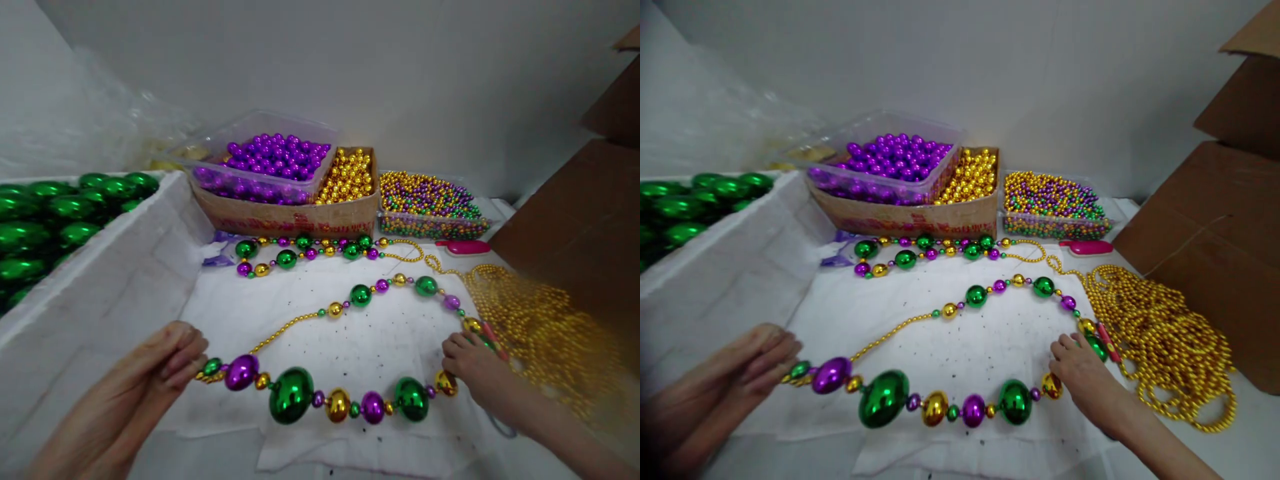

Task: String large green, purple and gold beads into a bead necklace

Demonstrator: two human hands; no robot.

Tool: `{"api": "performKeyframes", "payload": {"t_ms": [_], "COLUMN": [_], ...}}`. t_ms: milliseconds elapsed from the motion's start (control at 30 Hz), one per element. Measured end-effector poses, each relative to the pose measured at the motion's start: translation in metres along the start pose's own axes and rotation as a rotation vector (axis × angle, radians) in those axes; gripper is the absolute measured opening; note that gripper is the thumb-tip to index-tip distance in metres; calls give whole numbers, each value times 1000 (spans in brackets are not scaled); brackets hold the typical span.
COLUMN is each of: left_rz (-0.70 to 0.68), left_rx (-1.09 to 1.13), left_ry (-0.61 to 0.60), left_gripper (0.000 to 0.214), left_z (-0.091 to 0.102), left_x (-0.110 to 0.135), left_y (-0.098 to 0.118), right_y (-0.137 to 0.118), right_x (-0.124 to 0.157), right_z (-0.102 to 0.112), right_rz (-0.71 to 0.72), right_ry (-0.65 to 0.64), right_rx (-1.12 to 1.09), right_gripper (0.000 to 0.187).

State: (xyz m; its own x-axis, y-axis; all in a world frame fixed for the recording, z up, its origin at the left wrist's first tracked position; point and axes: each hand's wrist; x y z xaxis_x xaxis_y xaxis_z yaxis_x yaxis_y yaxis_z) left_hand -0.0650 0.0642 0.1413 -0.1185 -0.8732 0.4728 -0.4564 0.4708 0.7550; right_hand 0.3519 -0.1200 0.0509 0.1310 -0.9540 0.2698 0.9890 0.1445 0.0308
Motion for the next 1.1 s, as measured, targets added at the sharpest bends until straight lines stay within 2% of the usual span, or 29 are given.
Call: {"api": "performKeyframes", "payload": {"t_ms": [100,167,300,400,467,533,700,900,1000,1100], "left_rz": [35,95,196,193,167,122,12,-58,-33,-27], "left_rx": [-173,-167,-61,-17,-28,-61,-83,-70,-68,-45], "left_ry": [-227,-350,-485,-545,-562,-548,-470,-413,-402,-394], "left_gripper": [25,28,26,25,24,25,29,26,26,26], "left_z": [-18,-31,-59,-80,-89,-93,-88,-85,-82,-76], "left_x": [2,1,-6,-8,-8,-9,-18,-22,-23,-24], "left_y": [-33,-52,-80,-95,-105,-115,-138,-161,-167,-163], "right_y": [-1,-8,-44,-81,-101,-113,-129,-138,-137,-132], "right_x": [-3,-9,-29,-47,-61,-74,-98,-111,-113,-109], "right_z": [-13,-7,38,73,83,81,54,39,32,28], "right_rz": [-36,-51,-4,30,3,-12,-24,-142,-144,-134], "right_ry": [20,63,208,314,404,463,461,501,466,406], "right_rx": [12,-94,-618,-1009,-1125,-1144,-1093,-1437,-1538,-1693], "right_gripper": [42,43,17,20,19,19,10,4,10,15]}}
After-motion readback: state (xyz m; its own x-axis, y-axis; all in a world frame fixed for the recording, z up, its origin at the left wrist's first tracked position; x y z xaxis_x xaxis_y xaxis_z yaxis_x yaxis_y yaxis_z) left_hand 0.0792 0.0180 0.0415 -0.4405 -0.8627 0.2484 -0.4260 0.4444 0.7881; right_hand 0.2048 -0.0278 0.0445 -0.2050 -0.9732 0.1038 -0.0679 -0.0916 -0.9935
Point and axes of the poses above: each hand's wrist, its own x-axis away from the middle knuckle, its own z-axis out of the back of the hand, y = z × x, and after that the axes turned 2 degrees about x, right-handed
